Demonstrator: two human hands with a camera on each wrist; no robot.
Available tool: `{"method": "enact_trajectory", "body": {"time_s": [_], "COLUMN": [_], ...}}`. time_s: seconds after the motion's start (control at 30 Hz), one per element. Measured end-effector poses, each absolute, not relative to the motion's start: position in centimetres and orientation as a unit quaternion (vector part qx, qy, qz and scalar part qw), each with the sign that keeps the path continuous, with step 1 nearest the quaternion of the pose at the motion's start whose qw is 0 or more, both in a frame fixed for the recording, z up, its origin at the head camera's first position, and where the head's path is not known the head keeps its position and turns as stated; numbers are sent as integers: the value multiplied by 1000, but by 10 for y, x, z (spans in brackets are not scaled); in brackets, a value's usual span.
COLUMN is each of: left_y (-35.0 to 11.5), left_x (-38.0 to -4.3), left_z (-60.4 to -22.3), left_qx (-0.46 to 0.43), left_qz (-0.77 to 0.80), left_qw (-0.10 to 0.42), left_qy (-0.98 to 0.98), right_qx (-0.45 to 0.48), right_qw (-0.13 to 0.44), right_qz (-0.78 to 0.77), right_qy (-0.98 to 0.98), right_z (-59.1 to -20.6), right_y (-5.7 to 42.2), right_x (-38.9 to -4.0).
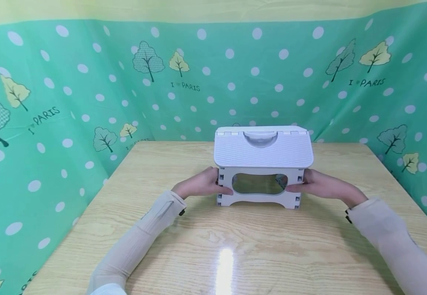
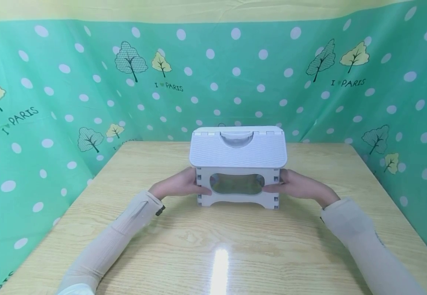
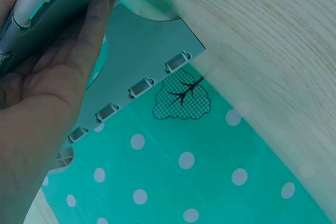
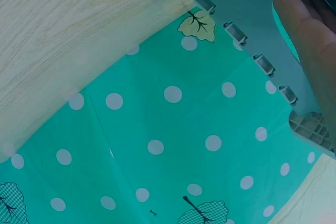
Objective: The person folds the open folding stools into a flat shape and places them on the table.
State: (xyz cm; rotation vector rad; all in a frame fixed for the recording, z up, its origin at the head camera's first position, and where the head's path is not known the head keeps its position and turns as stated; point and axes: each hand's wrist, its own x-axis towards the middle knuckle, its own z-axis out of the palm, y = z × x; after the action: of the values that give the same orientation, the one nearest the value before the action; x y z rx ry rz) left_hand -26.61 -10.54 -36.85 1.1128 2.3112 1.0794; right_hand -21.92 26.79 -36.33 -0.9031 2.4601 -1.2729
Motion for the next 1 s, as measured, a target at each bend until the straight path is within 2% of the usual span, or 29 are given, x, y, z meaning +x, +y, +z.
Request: {"method": "enact_trajectory", "body": {"time_s": [0.37,1.0], "left_y": [-105,-107], "left_x": [-266,-268], "left_z": [-369,-370], "left_qx": [405,411], "left_qz": [378,381], "left_qw": [169,183], "left_qy": [815,808], "right_qx": [-308,-319], "right_qw": [121,121], "right_qz": [-438,-430], "right_qy": [836,836], "right_z": [-364,-364], "right_y": [268,267], "right_x": [-219,-219]}}
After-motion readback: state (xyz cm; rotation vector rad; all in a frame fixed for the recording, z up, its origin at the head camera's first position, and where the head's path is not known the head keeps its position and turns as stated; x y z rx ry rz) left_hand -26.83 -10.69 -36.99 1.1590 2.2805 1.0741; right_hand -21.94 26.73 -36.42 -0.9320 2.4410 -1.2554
